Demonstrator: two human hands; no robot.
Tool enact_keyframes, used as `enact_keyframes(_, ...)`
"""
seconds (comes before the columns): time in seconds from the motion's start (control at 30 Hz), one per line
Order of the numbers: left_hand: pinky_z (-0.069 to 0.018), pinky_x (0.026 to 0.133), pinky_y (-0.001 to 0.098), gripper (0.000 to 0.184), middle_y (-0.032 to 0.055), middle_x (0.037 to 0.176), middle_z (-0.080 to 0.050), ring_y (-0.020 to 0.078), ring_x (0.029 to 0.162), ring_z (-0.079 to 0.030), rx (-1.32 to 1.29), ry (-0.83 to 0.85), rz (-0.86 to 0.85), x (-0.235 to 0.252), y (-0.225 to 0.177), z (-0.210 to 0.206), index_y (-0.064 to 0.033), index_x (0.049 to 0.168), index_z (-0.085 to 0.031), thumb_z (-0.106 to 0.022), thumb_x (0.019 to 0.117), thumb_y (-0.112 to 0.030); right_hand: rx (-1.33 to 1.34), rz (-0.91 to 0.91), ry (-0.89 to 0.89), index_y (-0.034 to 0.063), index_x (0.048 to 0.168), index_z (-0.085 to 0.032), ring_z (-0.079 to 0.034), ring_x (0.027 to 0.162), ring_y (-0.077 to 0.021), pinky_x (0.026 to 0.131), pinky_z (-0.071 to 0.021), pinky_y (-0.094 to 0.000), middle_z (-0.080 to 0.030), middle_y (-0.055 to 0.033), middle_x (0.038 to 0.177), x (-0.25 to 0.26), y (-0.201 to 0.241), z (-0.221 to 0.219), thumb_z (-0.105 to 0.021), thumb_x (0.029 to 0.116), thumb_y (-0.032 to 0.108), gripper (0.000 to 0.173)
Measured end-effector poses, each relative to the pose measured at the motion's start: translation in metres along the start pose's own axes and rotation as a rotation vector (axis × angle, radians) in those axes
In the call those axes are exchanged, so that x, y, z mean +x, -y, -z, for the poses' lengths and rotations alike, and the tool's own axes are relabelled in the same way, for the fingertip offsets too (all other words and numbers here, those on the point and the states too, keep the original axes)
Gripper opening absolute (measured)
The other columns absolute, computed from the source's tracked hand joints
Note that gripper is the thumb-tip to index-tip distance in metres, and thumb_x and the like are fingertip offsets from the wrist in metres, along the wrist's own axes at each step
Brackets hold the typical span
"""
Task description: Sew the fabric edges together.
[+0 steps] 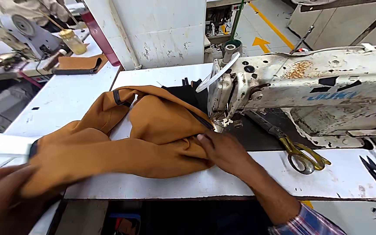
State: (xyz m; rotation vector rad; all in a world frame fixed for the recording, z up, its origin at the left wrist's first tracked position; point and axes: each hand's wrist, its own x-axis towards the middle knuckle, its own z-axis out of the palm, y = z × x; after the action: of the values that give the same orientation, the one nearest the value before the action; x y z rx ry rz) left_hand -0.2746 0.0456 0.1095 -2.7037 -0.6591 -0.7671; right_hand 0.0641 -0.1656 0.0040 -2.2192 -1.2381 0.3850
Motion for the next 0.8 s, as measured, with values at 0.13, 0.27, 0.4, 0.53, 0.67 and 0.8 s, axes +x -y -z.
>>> enact_keyframes(0.13,-0.0387,0.109,0.0699,0.063,0.0399,0.147,-0.045,0.0587,0.135,-0.045,-0.382,0.705,-0.179,0.019,-0.003,-0.026,0.0049,0.137,-0.060,-0.074,0.0933,-0.037,-0.072,-0.113,0.076,0.0013,0.106,-0.070,-0.069,0.095,-0.0381,0.089,-0.0513,-0.0610,-0.071,-0.0185,0.095,0.021,0.026,-0.003,-0.069,0.0967,0.036,0.036)
enact_keyframes(0.27,-0.0483,0.109,0.0481,0.051,0.0236,0.143,-0.058,0.0326,0.134,-0.057,-0.631,0.385,-0.216,0.014,-0.080,-0.059,-0.0032,0.135,-0.062,-0.067,0.0992,-0.038,0.117,-0.059,0.140,0.0037,0.092,-0.069,-0.066,0.086,-0.0314,0.076,-0.0517,-0.0544,-0.067,-0.0140,0.086,0.038,0.026,-0.003,-0.062,0.0997,0.025,0.023)
enact_keyframes(0.4,-0.0530,0.091,0.0451,0.026,0.0090,0.109,-0.069,0.0250,0.104,-0.066,-0.507,0.098,-0.266,-0.019,-0.085,-0.157,-0.0121,0.105,-0.068,-0.054,0.1039,-0.035,0.543,0.402,0.086,0.0079,0.101,-0.073,-0.066,0.087,-0.0083,0.077,-0.0577,-0.0295,-0.070,0.0000,0.098,-0.001,0.011,0.023,-0.058,0.1019,0.017,0.018)
enact_keyframes(0.53,-0.0559,0.084,0.0427,0.029,0.0086,0.100,-0.069,0.0241,0.095,-0.067,-0.502,0.212,-0.253,-0.017,-0.080,-0.142,-0.0105,0.101,-0.068,-0.056,0.1026,-0.036,0.543,0.328,0.224,0.0127,0.103,-0.072,-0.066,0.094,-0.0033,0.085,-0.0570,-0.0260,-0.071,0.0051,0.097,-0.051,-0.037,0.033,-0.062,0.1007,0.026,0.016)
enact_keyframes(0.67,-0.0566,0.092,0.0274,0.022,0.0104,0.118,-0.070,0.0137,0.111,-0.066,-0.750,0.220,-0.287,0.023,-0.141,-0.069,-0.0098,0.118,-0.067,-0.061,0.1023,-0.024,0.196,0.241,0.076,0.0166,0.126,-0.067,-0.067,0.109,-0.0101,0.095,-0.0566,-0.0371,-0.071,0.0021,0.115,-0.066,-0.039,0.011,-0.082,0.0833,0.045,0.053)
enact_keyframes(0.8,-0.0520,0.105,0.0352,0.043,0.0054,0.128,-0.069,0.0149,0.124,-0.063,-0.674,0.269,-0.518,0.075,-0.200,-0.089,-0.0103,0.125,-0.069,-0.041,0.1087,-0.039,-0.067,0.458,-0.135,0.0096,0.100,-0.075,-0.067,0.109,-0.0224,0.103,-0.0520,-0.0414,-0.072,-0.0062,0.105,-0.053,-0.043,-0.007,-0.069,0.0850,0.006,0.017)
